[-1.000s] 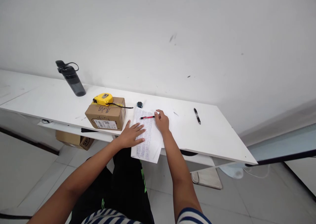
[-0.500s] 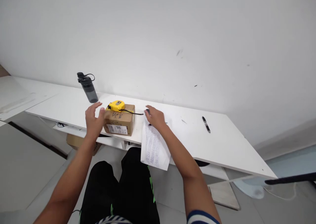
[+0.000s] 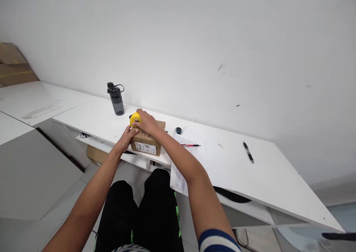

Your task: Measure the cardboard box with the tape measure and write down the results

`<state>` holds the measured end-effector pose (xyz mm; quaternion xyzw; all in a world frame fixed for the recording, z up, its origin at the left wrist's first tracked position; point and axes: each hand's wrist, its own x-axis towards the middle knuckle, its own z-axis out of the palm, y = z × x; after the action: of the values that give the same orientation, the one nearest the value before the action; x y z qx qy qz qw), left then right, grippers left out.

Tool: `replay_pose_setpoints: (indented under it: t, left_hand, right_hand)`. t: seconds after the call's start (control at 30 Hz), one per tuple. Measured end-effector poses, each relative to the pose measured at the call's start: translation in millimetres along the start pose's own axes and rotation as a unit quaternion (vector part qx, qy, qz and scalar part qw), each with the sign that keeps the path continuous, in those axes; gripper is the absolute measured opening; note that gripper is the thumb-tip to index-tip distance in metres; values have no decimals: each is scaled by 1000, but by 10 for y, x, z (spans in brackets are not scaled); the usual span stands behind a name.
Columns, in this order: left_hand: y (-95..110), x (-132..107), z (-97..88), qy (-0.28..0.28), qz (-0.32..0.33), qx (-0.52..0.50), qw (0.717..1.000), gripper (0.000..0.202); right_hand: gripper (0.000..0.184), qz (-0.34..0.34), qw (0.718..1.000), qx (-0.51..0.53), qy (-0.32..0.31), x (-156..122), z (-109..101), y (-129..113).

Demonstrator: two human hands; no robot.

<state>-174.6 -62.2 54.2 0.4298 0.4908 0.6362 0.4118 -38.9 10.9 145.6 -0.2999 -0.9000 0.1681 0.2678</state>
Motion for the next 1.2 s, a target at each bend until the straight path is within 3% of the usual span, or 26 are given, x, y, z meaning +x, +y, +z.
replay_pose_setpoints:
  t: [0.13, 0.23, 0.37, 0.53, 0.8, 1.0, 1.2]
  left_hand:
    - [-37, -49, 71, 82, 70, 18, 994, 73]
    - [-44, -104, 134, 121, 120, 65, 983, 61]
    - [-19, -115, 169, 185, 133, 126, 966, 41]
    - [-1, -86, 167, 199, 124, 159, 959, 34]
    - [-31, -31, 157, 208, 127, 170, 955, 31]
    - [-43, 10, 154, 212, 124, 163, 956, 30]
    - [-21, -2, 182, 213, 118, 151, 958, 31]
  right_hand:
    - [48, -71, 996, -55, 2, 53, 69, 22]
    - [47, -93, 993, -71, -14, 68, 63, 36]
    - [47, -107, 989, -97, -22, 9, -9, 14]
    - [50, -45, 994, -92, -30, -256, -282, 147]
    - [46, 40, 998, -47, 12, -1002, -787, 604]
    - [47, 57, 997, -38, 32, -1184, -808, 664]
    - [50, 36, 998, -16, 55, -1008, -682, 567]
